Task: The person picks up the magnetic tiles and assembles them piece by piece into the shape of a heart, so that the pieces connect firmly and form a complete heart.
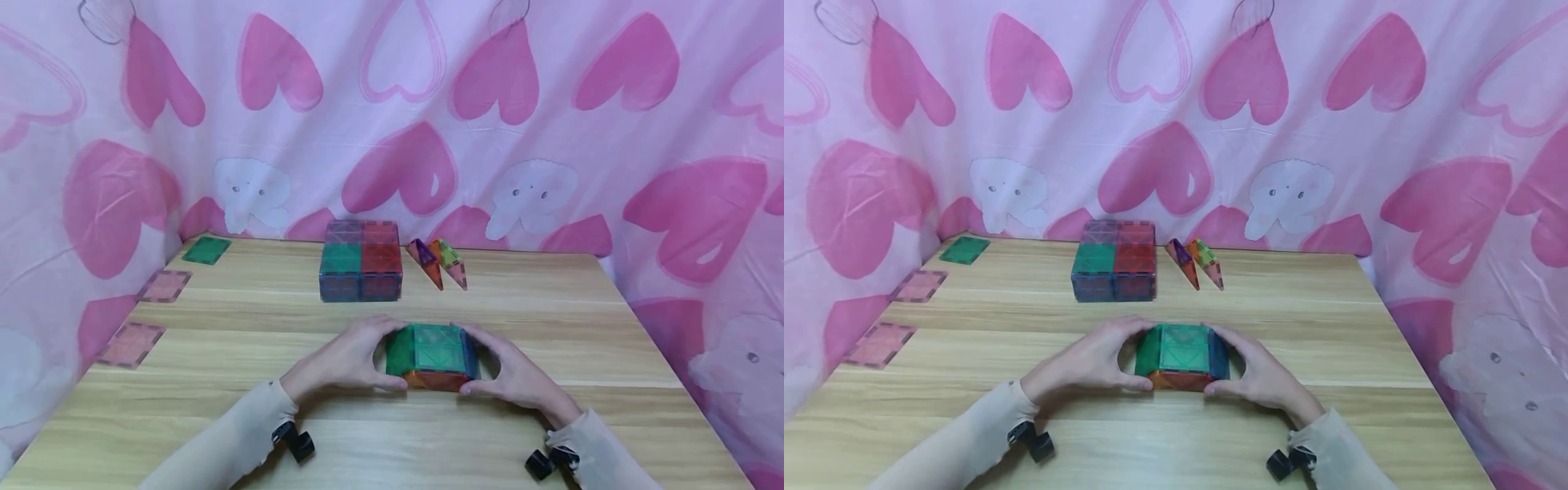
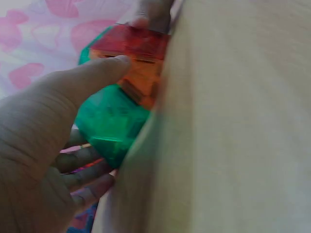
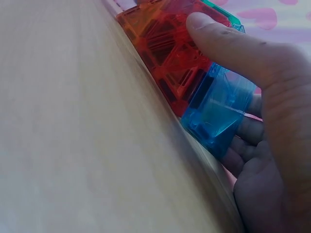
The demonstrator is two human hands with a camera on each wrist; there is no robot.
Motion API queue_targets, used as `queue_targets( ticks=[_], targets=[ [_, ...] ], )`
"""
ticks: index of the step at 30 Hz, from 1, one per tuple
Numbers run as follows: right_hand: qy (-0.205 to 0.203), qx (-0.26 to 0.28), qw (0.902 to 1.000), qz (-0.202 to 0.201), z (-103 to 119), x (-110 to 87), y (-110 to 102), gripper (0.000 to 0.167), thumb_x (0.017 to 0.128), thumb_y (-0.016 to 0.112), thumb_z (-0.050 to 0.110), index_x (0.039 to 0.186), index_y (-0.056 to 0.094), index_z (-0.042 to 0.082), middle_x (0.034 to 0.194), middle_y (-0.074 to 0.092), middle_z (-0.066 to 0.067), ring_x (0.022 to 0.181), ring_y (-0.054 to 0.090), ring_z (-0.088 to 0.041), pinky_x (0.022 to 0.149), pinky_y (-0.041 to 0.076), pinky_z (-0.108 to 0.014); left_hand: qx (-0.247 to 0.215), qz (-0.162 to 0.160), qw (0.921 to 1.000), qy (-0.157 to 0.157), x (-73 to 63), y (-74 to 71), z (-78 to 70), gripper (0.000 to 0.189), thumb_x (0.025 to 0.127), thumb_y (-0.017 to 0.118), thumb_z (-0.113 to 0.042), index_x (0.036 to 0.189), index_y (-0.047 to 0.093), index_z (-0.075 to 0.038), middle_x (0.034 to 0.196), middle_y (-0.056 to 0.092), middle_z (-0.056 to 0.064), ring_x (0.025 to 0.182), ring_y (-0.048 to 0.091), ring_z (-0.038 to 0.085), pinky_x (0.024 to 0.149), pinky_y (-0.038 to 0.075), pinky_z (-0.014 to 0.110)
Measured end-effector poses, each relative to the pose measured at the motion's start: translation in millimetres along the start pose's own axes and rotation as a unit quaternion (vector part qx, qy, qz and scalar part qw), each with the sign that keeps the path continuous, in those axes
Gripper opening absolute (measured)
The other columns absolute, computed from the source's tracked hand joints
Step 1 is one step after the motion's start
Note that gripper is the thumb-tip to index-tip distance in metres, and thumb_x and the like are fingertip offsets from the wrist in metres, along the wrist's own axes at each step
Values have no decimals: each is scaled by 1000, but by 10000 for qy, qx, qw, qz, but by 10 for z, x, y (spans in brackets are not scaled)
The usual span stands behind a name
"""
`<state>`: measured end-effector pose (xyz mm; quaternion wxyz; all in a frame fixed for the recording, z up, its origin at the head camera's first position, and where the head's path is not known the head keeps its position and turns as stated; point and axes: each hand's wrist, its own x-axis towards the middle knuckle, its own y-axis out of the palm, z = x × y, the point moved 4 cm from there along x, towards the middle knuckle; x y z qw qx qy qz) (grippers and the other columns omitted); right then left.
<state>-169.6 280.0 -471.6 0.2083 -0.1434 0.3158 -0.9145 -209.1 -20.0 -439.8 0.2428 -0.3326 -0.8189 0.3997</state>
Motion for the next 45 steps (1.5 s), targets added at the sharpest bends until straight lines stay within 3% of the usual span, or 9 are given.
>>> queue_targets(
  ticks=[3, 9, 13, 21, 26, 30, 37, 41, 45],
  targets=[
    [-29, 40, 10000, -11, -1, -11, 2, 101, 90, 96, 31, 173, 40, 30, 173, 48, -4, 159, 44, -38, 125, 32, -72, -58, 33, 10000, 15, -10, 36, 32, 97, 86, 93, -57, 163, 55, -11, 157, 63, 4, 147, 56, 22, 125, 45, 49],
    [-119, 52, 9998, -143, 4, -12, 23, 97, 93, 94, 27, 173, 40, 36, 174, 47, 3, 159, 44, -30, 130, 34, -47, -93, 103, 9999, -65, -3, 39, 56, 100, 85, 94, -59, 166, 53, -15, 160, 60, 5, 149, 55, 24, 125, 46, 50],
    [-136, 111, 9996, -203, 10, 2, -1, 95, 91, 95, 27, 170, 44, 35, 170, 51, 6, 156, 48, -26, 128, 37, -43, -73, 133, 9998, -94, 15, 41, 62, 102, 84, 96, -57, 165, 53, -13, 158, 61, 5, 147, 55, 23, 124, 47, 49],
    [-135, 123, 9990, -412, 16, 29, -31, 96, 86, 99, 35, 166, 45, 30, 161, 54, 6, 145, 53, -18, 123, 41, -33, -478, -226, 9986, -41, 24, 51, 85, 101, 83, 100, -46, 165, 47, -21, 158, 54, -2, 143, 55, 17, 122, 50, 46],
    [-769, 498, 9944, -527, 51, 56, 1, 97, 85, 99, 13, 165, 44, 18, 170, 39, -11, 149, 47, -17, 118, 45, -27, -899, -527, 9946, 45, 23, 49, 50, 101, 85, 96, -56, 165, 38, -35, 164, 49, -6, 147, 51, 16, 124, 47, 51],
    [-1131, 318, 9913, -595, 85, 68, 43, 101, 81, 100, 4, 163, 41, 14, 170, 32, -21, 145, 50, -21, 114, 50, -27, -907, -800, 9927, 5, 27, 54, 28, 108, 84, 92, -66, 169, 35, -31, 166, 49, -1, 148, 52, 19, 124, 46, 54],
    [-243, 138, 9978, -597, 69, 77, 96, 120, 79, 103, 40, 169, 27, 18, 169, 44, -9, 154, 46, -30, 128, 25, -20, -274, -973, 9949, -48, 18, 61, 14, 106, 72, 104, -55, 155, 50, -16, 141, 61, -1, 122, 63, 14, 105, 60, 44],
    [10, 304, 9962, -818, 50, 101, 139, 114, 80, 103, 41, 164, 32, 14, 160, 53, -8, 148, 54, -29, 126, 35, -23, -211, -979, 9945, -299, -29, 43, 26, 103, 70, 105, -55, 150, 53, -17, 137, 60, -6, 119, 62, 12, 105, 60, 42],
    [170, 704, 9905, -1167, 54, 156, 198, 107, 73, 108, 31, 153, 39, 14, 145, 61, -6, 134, 64, -25, 118, 49, -26, -145, -1311, 9898, -543, -124, -7, 99, 102, 69, 103, -61, 149, 55, -19, 134, 58, -8, 117, 61, 14, 103, 60, 43]
  ],
)
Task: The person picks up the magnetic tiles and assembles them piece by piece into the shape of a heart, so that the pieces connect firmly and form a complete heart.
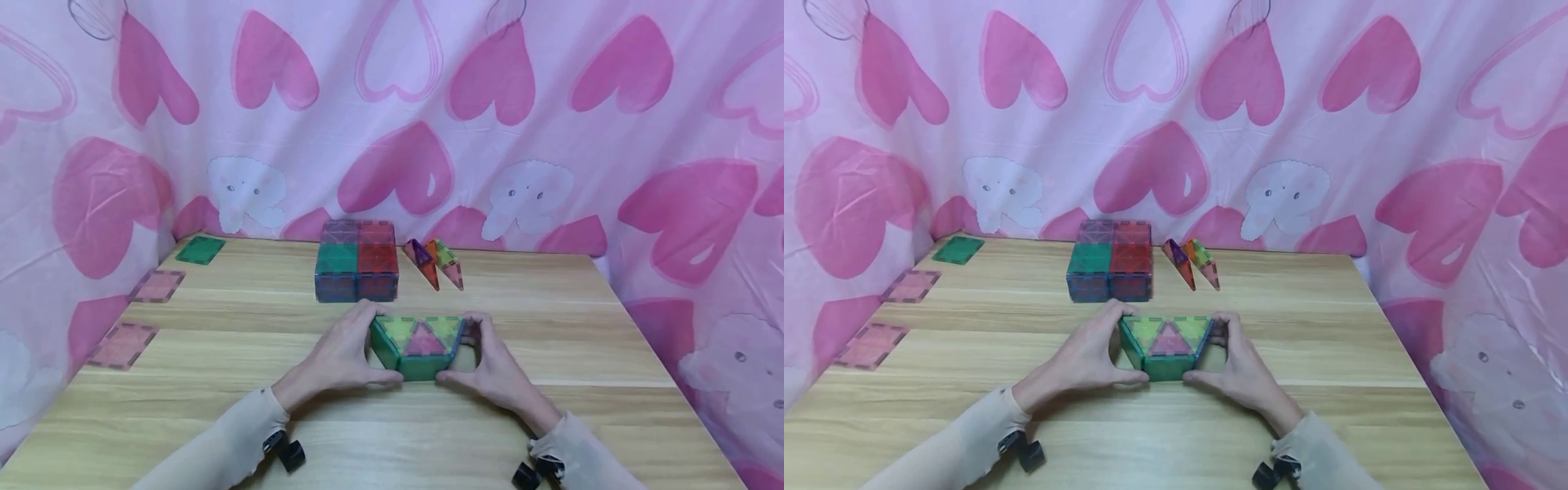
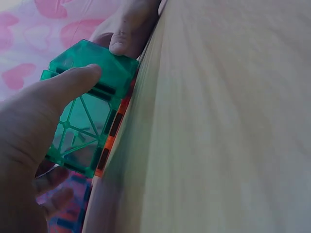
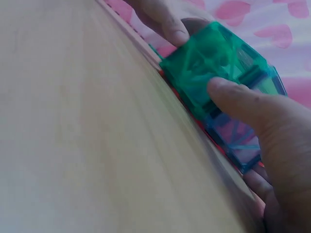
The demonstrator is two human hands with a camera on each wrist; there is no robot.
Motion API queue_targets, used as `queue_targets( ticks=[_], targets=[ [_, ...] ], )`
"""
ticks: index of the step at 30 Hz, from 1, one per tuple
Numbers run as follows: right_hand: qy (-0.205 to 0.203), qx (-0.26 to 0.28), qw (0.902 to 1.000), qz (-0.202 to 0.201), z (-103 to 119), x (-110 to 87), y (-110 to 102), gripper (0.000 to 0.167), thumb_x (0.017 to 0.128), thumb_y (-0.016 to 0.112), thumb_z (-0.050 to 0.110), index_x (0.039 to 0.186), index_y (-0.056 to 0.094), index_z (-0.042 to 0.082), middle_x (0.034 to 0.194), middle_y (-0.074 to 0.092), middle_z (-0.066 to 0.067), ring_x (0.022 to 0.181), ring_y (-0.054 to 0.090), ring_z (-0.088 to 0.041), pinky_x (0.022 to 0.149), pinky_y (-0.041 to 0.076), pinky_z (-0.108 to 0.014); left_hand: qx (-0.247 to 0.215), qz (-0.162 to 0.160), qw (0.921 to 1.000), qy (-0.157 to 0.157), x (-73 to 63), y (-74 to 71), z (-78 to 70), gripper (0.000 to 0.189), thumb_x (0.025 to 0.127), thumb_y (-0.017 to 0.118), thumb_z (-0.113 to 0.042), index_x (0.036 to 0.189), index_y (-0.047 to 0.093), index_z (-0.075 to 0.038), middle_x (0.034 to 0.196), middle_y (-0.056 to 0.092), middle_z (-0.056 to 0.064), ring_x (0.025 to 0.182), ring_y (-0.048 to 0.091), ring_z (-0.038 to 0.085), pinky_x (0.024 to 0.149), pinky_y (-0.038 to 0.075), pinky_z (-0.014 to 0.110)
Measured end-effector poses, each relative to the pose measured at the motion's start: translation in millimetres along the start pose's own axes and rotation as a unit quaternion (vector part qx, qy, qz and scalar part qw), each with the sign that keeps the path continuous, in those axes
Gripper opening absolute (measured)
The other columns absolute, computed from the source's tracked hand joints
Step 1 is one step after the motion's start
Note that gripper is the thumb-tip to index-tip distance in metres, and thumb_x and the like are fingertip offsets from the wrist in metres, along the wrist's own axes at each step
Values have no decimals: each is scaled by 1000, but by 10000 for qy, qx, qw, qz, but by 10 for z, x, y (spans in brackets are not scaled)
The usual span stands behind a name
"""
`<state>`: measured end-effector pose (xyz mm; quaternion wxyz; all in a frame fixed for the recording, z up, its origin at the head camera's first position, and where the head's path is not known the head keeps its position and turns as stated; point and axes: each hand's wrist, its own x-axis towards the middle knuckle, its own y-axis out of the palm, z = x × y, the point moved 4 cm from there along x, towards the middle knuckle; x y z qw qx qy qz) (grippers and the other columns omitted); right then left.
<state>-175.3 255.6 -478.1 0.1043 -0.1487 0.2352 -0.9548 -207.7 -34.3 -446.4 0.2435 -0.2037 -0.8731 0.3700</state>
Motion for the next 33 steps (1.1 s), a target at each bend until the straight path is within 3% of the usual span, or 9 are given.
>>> queue_targets(
  ticks=[4, 10, 14, 24, 33],
  targets=[
    [175, 156, 9994, -246, 40, 97, 114, 103, 70, 110, 31, 147, 42, 16, 138, 64, -6, 129, 67, -21, 115, 53, -30, 39, -434, 9986, -305, -61, -102, 137, 102, 67, 104, -62, 147, 56, -21, 132, 55, -6, 112, 59, 18, 98, 59, 42],
    [216, 74, 9989, -405, 138, 329, 366, 98, 72, 109, 30, 145, 45, 17, 137, 64, -5, 128, 68, -20, 112, 56, -32, -458, -923, 9919, -744, -166, -277, 380, 97, 68, 107, -52, 143, 55, -19, 125, 55, 2, 108, 60, 22, 91, 59, 42],
    [199, 142, 9987, -450, 210, 497, 546, 99, 73, 109, 24, 148, 45, 17, 142, 61, -4, 132, 66, -21, 113, 55, -30, -692, -1116, 9866, -967, -251, -374, 542, 101, 67, 108, -48, 145, 51, -18, 128, 56, 3, 110, 65, 24, 94, 62, 44],
    [221, -404, 9942, -969, 364, 851, 886, 94, 78, 106, 30, 147, 44, 12, 135, 58, -6, 118, 64, -22, 99, 60, -37, -718, -1748, 9764, -1043, -274, -595, 842, 106, 68, 111, -31, 147, 46, -6, 129, 60, 12, 106, 71, 28, 94, 64, 42],
    [93, -125, 9947, -1018, 350, 891, 893, 88, 81, 104, 26, 146, 46, 10, 134, 59, -14, 116, 64, -26, 98, 59, -44, -646, -1826, 9756, -1032, -264, -613, 959, 103, 74, 108, -34, 153, 49, -5, 132, 66, 14, 113, 71, 29, 97, 63, 46]
  ],
)
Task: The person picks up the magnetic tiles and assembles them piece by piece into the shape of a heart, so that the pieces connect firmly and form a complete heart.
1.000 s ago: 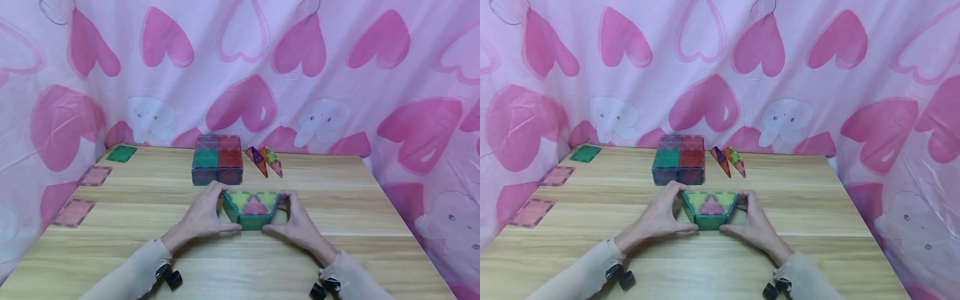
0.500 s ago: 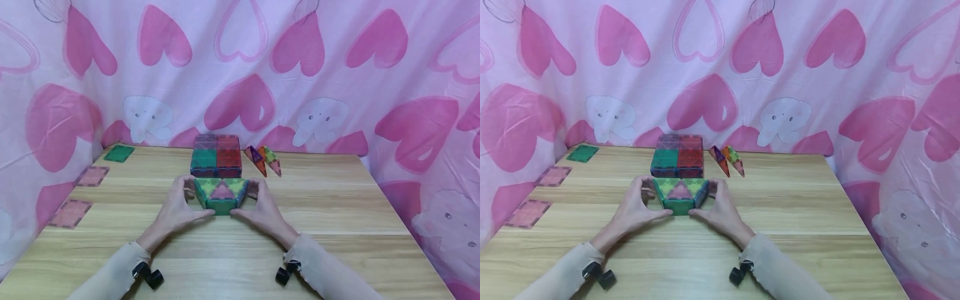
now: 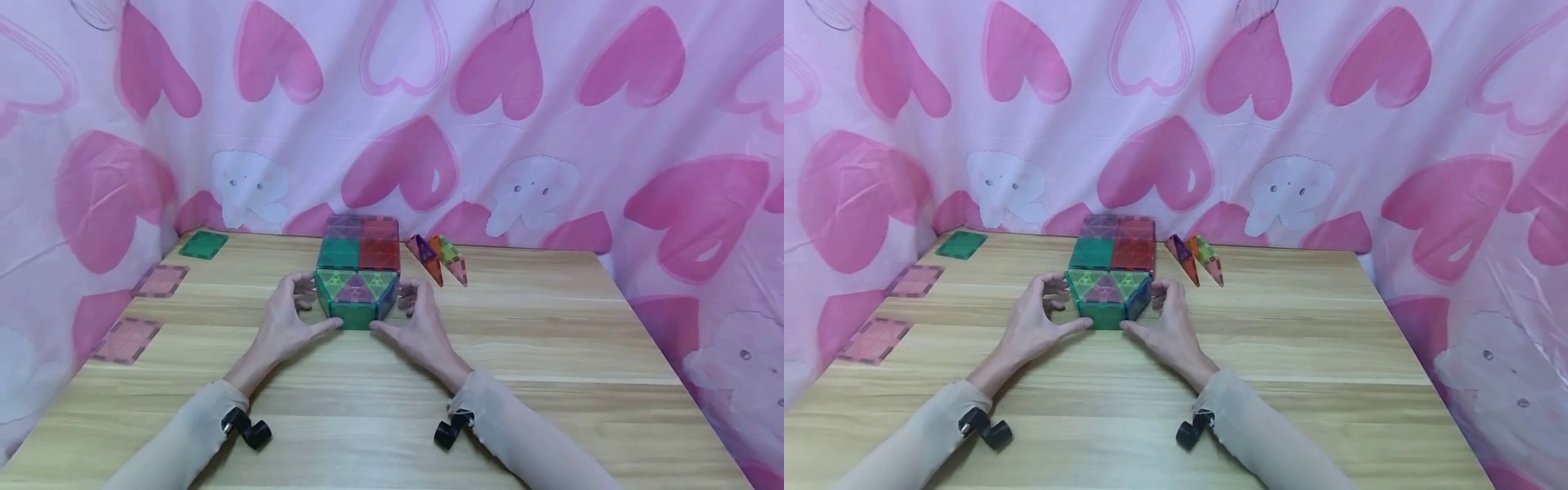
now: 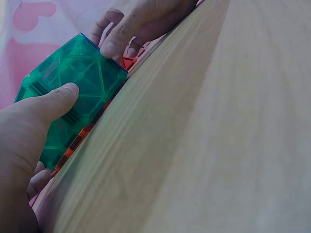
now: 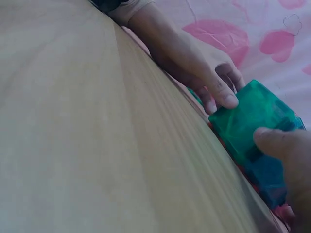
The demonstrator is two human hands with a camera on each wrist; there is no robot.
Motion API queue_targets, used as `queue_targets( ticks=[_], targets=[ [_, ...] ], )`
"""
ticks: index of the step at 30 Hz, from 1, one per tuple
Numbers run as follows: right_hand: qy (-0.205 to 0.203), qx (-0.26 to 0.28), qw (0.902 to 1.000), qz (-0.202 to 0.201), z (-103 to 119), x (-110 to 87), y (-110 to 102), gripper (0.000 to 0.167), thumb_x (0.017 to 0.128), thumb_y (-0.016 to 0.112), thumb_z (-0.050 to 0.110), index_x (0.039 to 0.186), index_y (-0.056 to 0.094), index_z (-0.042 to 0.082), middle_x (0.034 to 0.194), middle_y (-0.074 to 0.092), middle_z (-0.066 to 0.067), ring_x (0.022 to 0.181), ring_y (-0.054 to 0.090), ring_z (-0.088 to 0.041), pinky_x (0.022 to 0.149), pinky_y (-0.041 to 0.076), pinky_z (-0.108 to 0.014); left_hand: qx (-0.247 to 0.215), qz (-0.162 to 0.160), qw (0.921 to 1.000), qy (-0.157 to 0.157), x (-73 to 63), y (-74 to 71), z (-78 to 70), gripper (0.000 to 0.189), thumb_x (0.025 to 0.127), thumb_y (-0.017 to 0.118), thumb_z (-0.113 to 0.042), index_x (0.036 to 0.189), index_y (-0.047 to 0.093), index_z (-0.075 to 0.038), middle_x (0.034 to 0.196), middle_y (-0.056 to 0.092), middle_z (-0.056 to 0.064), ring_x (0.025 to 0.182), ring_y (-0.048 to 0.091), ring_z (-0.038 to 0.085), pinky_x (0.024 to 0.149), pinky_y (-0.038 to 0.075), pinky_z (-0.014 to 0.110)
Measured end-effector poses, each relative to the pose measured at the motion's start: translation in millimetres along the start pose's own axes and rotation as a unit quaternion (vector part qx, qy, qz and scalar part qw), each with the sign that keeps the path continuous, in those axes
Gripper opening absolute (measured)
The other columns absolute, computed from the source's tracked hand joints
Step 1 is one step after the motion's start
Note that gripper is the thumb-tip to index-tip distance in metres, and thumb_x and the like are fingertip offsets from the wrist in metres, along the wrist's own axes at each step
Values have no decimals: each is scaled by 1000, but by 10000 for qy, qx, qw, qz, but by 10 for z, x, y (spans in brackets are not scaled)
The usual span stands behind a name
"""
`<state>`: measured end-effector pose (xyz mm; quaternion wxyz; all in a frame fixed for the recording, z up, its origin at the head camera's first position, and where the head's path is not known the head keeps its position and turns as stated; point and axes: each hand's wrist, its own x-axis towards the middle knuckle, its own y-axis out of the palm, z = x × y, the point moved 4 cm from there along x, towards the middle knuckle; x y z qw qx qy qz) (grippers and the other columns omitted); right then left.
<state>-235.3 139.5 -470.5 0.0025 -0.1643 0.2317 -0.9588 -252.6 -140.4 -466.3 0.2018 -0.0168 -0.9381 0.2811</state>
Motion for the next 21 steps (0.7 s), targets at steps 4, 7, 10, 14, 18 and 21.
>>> queue_targets(
  ticks=[4, 7, 10, 14, 18, 21],
  targets=[
    [-545, 270, 9976, -337, -47, 44, -195, 81, 88, 98, 27, 147, 46, 8, 139, 56, -23, 124, 59, -32, 104, 54, -51, 2, 13, 10000, -42, 7, 29, -2, 105, 73, 108, -39, 153, 49, -5, 132, 66, 13, 114, 69, 29, 97, 62, 47],
    [-880, 368, 9902, -1023, -123, 127, -377, 70, 95, 91, 24, 148, 49, 4, 142, 57, -25, 130, 56, -34, 105, 48, -52, 34, 26, 9999, -103, -2, 26, -11, 108, 72, 108, -41, 155, 47, -7, 134, 65, 13, 115, 67, 30, 98, 60, 49],
    [-912, 146, 9809, -1710, -211, 216, -510, 61, 99, 86, 20, 147, 53, 2, 142, 61, -22, 132, 58, -34, 106, 46, -50, 52, 49, 9998, -164, -13, 14, -12, 110, 72, 107, -44, 157, 46, -10, 135, 63, 12, 116, 66, 30, 99, 58, 50],
    [-611, -197, 9800, -1885, -306, 346, -548, 61, 100, 84, 15, 151, 54, 1, 144, 62, -21, 133, 62, -37, 111, 52, -51, -15, 14, 9998, -177, -22, -6, -3, 111, 72, 107, -44, 159, 45, -11, 135, 62, 12, 117, 65, 30, 99, 56, 49],
    [-239, -174, 9844, -1736, -365, 480, -509, 59, 103, 79, 12, 155, 53, 2, 148, 63, -22, 135, 65, -37, 114, 56, -52, -184, -200, 9996, -53, -27, -36, -10, 108, 74, 107, -38, 159, 45, -11, 138, 61, 12, 117, 66, 30, 100, 55, 50],
    [-84, -292, 9840, -1757, -394, 566, -488, 56, 104, 77, 11, 155, 56, 3, 147, 67, -22, 133, 68, -35, 111, 59, -49, -256, -442, 9985, 189, -29, -68, -27, 104, 77, 104, -35, 159, 45, -10, 143, 59, 16, 122, 63, 31, 100, 53, 51]
  ],
)
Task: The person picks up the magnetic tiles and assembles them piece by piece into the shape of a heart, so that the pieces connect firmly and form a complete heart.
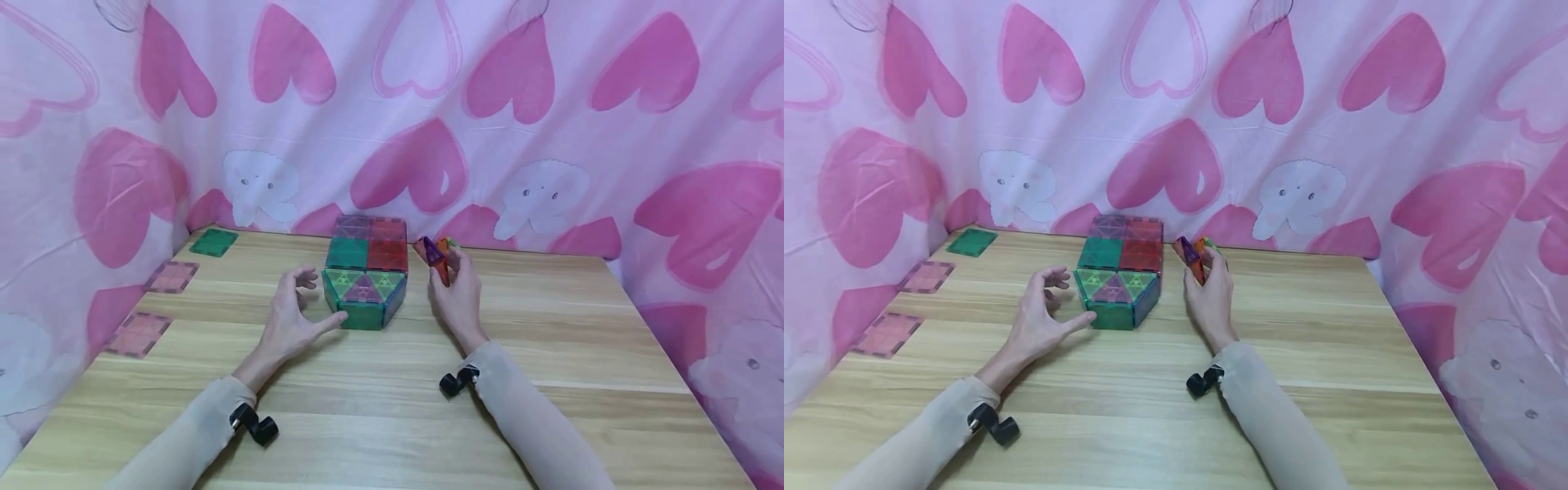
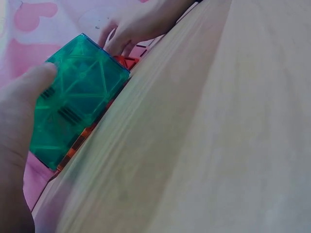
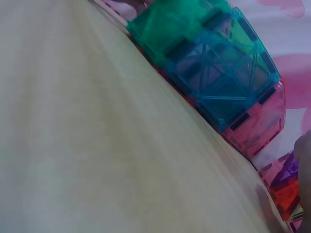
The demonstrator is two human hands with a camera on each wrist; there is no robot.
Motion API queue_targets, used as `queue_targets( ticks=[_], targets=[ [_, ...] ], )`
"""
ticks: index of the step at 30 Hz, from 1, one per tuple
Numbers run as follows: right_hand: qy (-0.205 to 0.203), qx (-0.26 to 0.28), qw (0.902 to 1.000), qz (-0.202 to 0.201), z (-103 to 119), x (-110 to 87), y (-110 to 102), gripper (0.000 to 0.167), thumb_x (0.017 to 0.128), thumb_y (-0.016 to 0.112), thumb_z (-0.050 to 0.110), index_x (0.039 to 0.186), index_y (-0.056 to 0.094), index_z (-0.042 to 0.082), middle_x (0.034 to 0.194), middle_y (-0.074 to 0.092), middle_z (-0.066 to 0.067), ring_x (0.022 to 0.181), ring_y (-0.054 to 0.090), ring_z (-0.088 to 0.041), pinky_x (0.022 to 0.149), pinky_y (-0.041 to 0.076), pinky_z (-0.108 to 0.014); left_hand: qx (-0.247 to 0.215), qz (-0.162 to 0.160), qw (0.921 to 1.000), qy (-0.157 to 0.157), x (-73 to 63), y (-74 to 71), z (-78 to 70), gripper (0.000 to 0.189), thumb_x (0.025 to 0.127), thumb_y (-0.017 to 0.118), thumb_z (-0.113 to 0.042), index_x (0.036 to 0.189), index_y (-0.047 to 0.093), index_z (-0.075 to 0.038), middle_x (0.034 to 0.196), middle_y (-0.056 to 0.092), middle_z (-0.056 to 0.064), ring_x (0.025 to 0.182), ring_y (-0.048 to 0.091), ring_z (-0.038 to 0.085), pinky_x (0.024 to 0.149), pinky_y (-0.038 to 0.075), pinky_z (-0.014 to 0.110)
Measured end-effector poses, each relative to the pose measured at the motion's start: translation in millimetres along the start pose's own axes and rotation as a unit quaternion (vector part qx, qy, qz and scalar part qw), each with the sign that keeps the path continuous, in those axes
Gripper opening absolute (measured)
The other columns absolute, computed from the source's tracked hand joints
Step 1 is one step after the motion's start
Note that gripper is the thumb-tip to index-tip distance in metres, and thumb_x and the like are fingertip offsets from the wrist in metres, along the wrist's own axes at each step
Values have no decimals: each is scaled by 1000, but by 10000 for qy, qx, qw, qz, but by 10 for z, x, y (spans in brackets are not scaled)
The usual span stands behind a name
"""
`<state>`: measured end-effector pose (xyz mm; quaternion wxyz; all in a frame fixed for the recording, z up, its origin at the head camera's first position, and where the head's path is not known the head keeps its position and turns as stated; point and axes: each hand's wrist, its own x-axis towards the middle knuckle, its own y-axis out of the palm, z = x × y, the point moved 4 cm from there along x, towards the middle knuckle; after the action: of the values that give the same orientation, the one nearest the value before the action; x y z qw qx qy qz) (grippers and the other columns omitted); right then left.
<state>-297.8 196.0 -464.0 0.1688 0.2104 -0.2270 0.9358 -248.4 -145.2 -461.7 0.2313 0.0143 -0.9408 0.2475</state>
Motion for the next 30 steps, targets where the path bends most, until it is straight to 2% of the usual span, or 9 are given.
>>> queue_targets(
  ticks=[4, 6, 8, 13, 18, 20, 25, 28, 30],
  targets=[
    [83, -339, 9994, -74, -23, 77, 31, 51, 103, 76, 9, 151, 61, 1, 141, 73, -21, 125, 73, -35, 105, 62, -49, 117, -402, 9978, 523, 41, -92, 9, 90, 85, 94, -33, 156, 47, -3, 143, 59, 22, 125, 58, 35, 99, 49, 52],
    [102, -533, 9985, -73, -26, 104, 37, 47, 103, 76, 8, 148, 64, 0, 135, 76, -22, 119, 75, -36, 102, 63, -50, 287, -676, 9946, 738, 79, -188, 55, 81, 89, 87, -32, 152, 50, 2, 140, 60, 24, 125, 57, 37, 99, 47, 53],
    [113, -687, 9976, -28, -24, 119, 42, 42, 103, 74, 6, 144, 68, -1, 128, 79, -23, 112, 77, -36, 98, 64, -52, 557, -986, 9904, 788, 112, -330, 135, 74, 92, 81, -31, 149, 52, 5, 137, 60, 25, 124, 57, 39, 100, 45, 52],
    [226, -861, 9958, 212, -32, 87, 54, 35, 105, 69, 5, 139, 72, -3, 119, 82, -22, 102, 78, -34, 90, 65, -51, 1424, -1778, 9726, 465, 84, -801, 358, 64, 94, 75, -27, 143, 57, 8, 134, 59, 29, 123, 55, 46, 105, 42, 58],
    [234, -966, 9946, 312, -40, -21, 21, 33, 105, 69, 6, 136, 73, -2, 116, 82, -21, 98, 78, -32, 87, 66, -51, 2157, -2352, 9475, 181, -144, -1269, 499, 57, 92, 71, -26, 138, 62, 7, 127, 60, 33, 124, 52, 53, 105, 39, 65],
    [173, -1024, 9942, 280, -36, -73, -22, 31, 103, 71, 5, 133, 75, -2, 112, 83, -20, 95, 77, -32, 84, 65, -50, 2336, -2532, 9388, -10, -263, -1440, 539, 56, 90, 71, -28, 134, 64, 7, 125, 59, 34, 124, 51, 55, 104, 37, 67],
    [-3, -1023, 9946, 160, -16, -212, -221, 25, 100, 72, 3, 124, 78, -1, 106, 82, -18, 89, 74, -30, 78, 61, -46, 2922, -2676, 9129, -983, -509, -1773, 617, 61, 88, 69, -32, 132, 61, 9, 130, 54, 39, 127, 47, 61, 107, 33, 73],
    [-3, -979, 9950, 189, -20, -306, -370, 25, 100, 72, 2, 124, 77, 0, 105, 80, -18, 89, 73, -30, 77, 59, -43, 3220, -2410, 8955, -1906, -607, -1880, 668, 71, 89, 68, -34, 139, 54, 15, 137, 48, 45, 131, 43, 65, 110, 31, 75],
    [85, -951, 9951, 256, -38, -373, -476, 24, 100, 72, 2, 123, 77, 1, 107, 80, -16, 91, 73, -28, 78, 59, -38, 3349, -2001, 8834, -2597, -654, -1910, 703, 82, 92, 66, -38, 146, 45, 20, 142, 43, 50, 133, 38, 68, 112, 29, 77]
  ],
)
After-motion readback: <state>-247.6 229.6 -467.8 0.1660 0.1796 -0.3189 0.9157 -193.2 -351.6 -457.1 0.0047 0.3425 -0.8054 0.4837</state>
